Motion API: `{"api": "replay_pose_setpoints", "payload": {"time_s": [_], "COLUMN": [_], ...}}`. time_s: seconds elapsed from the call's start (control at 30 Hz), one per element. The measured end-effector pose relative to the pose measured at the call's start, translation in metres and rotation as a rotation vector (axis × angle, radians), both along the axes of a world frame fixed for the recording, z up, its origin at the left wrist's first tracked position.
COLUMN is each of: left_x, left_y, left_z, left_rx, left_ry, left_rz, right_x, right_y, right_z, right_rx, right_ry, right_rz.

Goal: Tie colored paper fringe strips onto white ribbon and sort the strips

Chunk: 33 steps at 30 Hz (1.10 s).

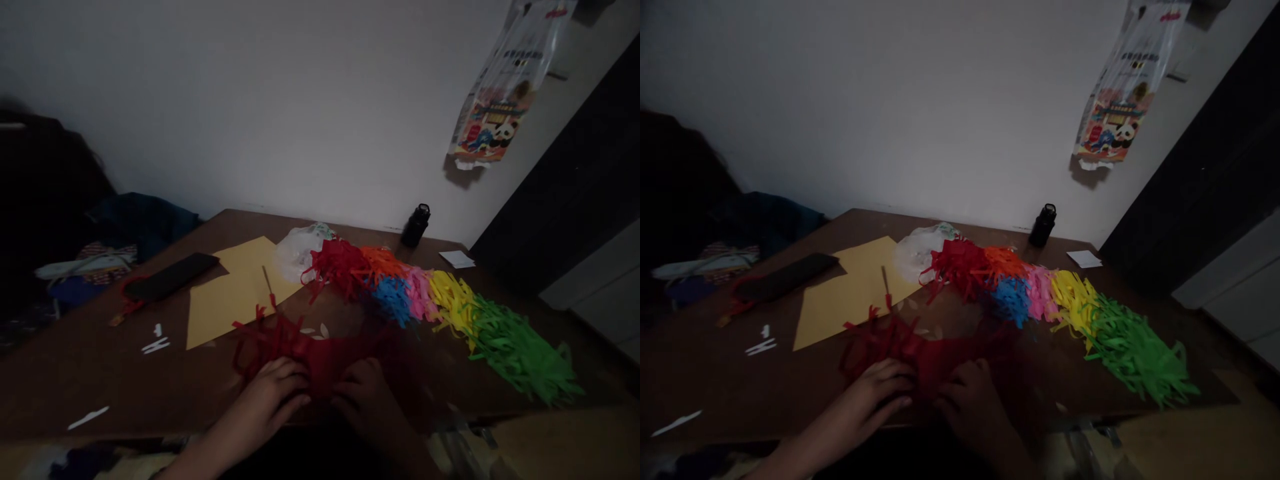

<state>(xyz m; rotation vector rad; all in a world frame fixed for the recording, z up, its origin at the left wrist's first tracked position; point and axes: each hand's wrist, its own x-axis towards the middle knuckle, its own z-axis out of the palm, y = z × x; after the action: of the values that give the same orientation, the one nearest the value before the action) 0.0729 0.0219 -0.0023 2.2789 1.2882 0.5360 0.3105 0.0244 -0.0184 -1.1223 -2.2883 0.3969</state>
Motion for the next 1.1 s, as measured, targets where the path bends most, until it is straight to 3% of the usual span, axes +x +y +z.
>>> {"api": "replay_pose_setpoints", "payload": {"time_s": [0.33, 0.73, 0.93, 1.03, 1.1], "left_x": [0.004, -0.001, 0.005, 0.014, 0.018], "left_y": [0.000, -0.003, -0.007, -0.005, -0.003], "left_z": [0.006, 0.002, 0.003, -0.001, -0.003], "left_rx": [0.009, 0.017, 0.254, 0.233, 0.171], "left_ry": [-0.002, 0.005, 0.148, 0.156, 0.112], "left_rz": [-0.003, 0.004, -0.094, -0.154, -0.114], "right_x": [-0.001, -0.008, -0.007, -0.007, -0.005], "right_y": [0.000, 0.004, 0.003, 0.004, 0.005], "right_z": [0.000, 0.002, -0.017, -0.031, -0.037], "right_rx": [-0.030, 0.140, 0.327, 0.404, 0.388], "right_ry": [-0.037, -0.249, -0.202, -0.155, -0.157], "right_rz": [-0.017, -0.056, -0.028, 0.042, 0.045]}}
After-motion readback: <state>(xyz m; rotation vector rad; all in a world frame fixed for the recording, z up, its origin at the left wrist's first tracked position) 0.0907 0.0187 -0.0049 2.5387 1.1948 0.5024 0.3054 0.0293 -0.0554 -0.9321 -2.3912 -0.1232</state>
